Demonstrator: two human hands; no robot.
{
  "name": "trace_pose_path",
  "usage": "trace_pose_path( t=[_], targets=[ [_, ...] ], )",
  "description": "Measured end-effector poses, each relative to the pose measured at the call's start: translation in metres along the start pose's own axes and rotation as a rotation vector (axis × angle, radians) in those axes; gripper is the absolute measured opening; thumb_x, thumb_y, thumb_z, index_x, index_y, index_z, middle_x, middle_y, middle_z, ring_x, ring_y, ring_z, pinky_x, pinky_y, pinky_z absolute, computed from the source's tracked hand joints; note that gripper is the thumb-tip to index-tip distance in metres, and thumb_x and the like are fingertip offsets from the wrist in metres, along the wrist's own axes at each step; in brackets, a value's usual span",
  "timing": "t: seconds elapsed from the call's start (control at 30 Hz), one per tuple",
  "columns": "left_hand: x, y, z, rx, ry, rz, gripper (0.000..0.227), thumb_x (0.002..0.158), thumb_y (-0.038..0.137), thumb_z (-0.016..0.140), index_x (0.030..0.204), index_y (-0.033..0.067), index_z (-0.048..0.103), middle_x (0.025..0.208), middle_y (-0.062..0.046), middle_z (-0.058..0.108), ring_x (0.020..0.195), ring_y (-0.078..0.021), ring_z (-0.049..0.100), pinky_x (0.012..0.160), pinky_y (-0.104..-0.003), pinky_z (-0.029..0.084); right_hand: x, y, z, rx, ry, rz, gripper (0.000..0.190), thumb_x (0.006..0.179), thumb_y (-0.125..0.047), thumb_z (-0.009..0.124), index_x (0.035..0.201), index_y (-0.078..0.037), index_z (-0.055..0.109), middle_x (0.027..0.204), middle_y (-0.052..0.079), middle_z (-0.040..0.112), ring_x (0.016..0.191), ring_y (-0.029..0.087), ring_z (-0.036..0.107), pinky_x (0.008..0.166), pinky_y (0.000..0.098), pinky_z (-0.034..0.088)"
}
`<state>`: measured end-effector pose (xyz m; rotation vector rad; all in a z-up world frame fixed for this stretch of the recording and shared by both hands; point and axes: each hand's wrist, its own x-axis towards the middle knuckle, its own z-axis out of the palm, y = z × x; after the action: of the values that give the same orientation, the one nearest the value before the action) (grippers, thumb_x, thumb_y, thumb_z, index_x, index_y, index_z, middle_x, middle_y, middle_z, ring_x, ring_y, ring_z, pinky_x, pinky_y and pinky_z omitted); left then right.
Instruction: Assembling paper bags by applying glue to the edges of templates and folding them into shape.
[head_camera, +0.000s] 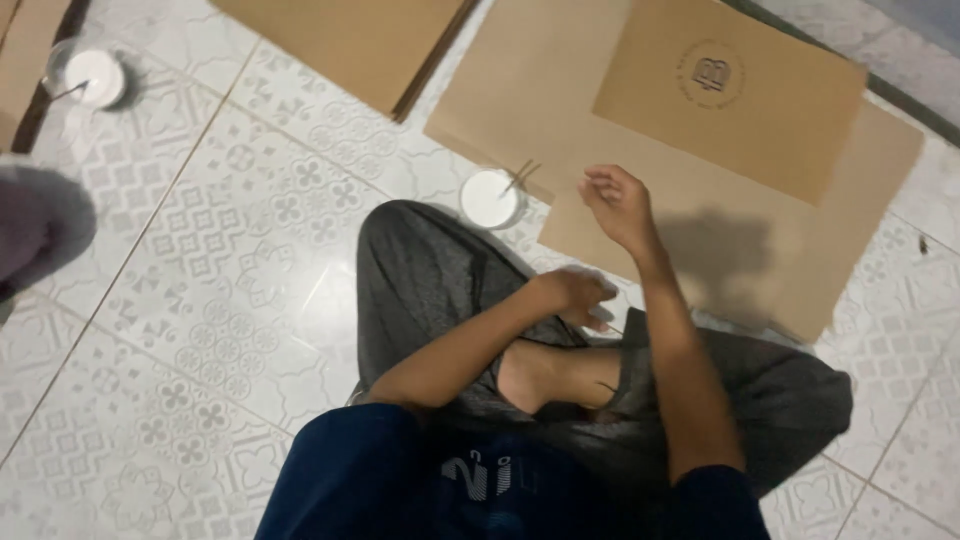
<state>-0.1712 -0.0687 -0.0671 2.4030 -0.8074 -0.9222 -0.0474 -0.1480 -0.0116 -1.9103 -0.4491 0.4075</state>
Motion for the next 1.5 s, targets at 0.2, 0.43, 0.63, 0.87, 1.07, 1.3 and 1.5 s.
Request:
trace_pose_path(
  t=[0.2, 0.43, 0.63, 0.87, 1.07, 1.3, 1.5],
  targets=[
    [-0.125, -0.057, -0.087, -0.396, 0.604, -0.439, 0.074, 0.074, 0.024, 0.088, 0.137, 0.0057, 0.054, 0.123, -0.019, 0.066, 0.117, -0.0419, 0.066, 0.096, -0.057, 0.054, 0.044, -0.001, 0.081, 0.002, 0.141, 0.076, 0.049, 0.09, -0.03, 0.087, 0.121, 0.002, 0.068, 0.101, 0.018, 0.073, 0.093, 0.023, 0.075, 0.073, 0.0365, 0.061],
    [-0.177, -0.118, -0.1, -0.345, 0.492, -0.706, 0.134, 0.056, 0.032, 0.102, 0.163, 0.0164, 0.021, 0.145, -0.026, 0.047, 0.13, -0.048, 0.055, 0.104, -0.07, 0.042, 0.025, -0.034, 0.105, 0.017, 0.242, 0.034, 0.024, 0.089, -0.017, 0.089, 0.102, -0.001, 0.076, 0.086, 0.015, 0.074, 0.08, 0.015, 0.072, 0.07, 0.0272, 0.058],
    [-0.146, -0.155, -0.085, -0.406, 0.574, -0.665, 0.082, 0.077, -0.001, 0.081, 0.15, 0.0115, 0.045, 0.127, -0.026, 0.057, 0.106, -0.0477, 0.069, 0.084, -0.057, 0.061, 0.017, -0.064, 0.101, 0.099, 0.276, -0.049, 0.013, 0.097, -0.012, 0.082, 0.101, -0.002, 0.076, 0.087, 0.014, 0.075, 0.084, 0.014, 0.071, 0.075, 0.0284, 0.06],
    [-0.169, -0.133, -0.108, -0.526, 0.663, -0.676, 0.057, 0.082, -0.011, 0.066, 0.135, 0.0101, 0.062, 0.12, -0.033, 0.062, 0.099, -0.0478, 0.072, 0.08, -0.055, 0.063, 0.013, -0.101, 0.099, -0.038, 0.331, -0.228, 0.01, 0.095, -0.006, 0.085, 0.099, 0.0, 0.078, 0.082, 0.016, 0.075, 0.08, 0.021, 0.075, 0.068, 0.0322, 0.061],
    [-0.171, -0.128, -0.114, -0.544, 0.652, -0.647, 0.062, 0.081, -0.013, 0.065, 0.139, 0.0104, 0.063, 0.123, -0.034, 0.06, 0.102, -0.0503, 0.07, 0.083, -0.058, 0.062, 0.019, -0.093, 0.099, -0.023, 0.315, -0.266, 0.011, 0.095, -0.006, 0.084, 0.099, 0.002, 0.078, 0.083, 0.018, 0.075, 0.081, 0.023, 0.076, 0.069, 0.0336, 0.061],
    [-0.165, -0.131, -0.111, -0.513, 0.662, -0.64, 0.061, 0.081, -0.013, 0.064, 0.137, 0.0114, 0.063, 0.125, -0.033, 0.059, 0.103, -0.052, 0.069, 0.085, -0.057, 0.062, 0.024, -0.092, 0.097, -0.04, 0.268, -0.307, 0.01, 0.098, -0.002, 0.08, 0.102, 0.006, 0.076, 0.085, 0.022, 0.075, 0.085, 0.03, 0.076, 0.07, 0.0365, 0.062],
    [-0.164, -0.13, -0.112, -0.477, 0.677, -0.633, 0.059, 0.08, -0.013, 0.066, 0.135, 0.0078, 0.063, 0.122, -0.033, 0.059, 0.101, -0.0525, 0.069, 0.084, -0.057, 0.062, 0.025, -0.097, 0.095, -0.153, 0.233, -0.393, 0.009, 0.098, 0.0, 0.079, 0.101, 0.007, 0.076, 0.085, 0.023, 0.074, 0.084, 0.036, 0.076, 0.067, 0.0389, 0.062]
  ],
)
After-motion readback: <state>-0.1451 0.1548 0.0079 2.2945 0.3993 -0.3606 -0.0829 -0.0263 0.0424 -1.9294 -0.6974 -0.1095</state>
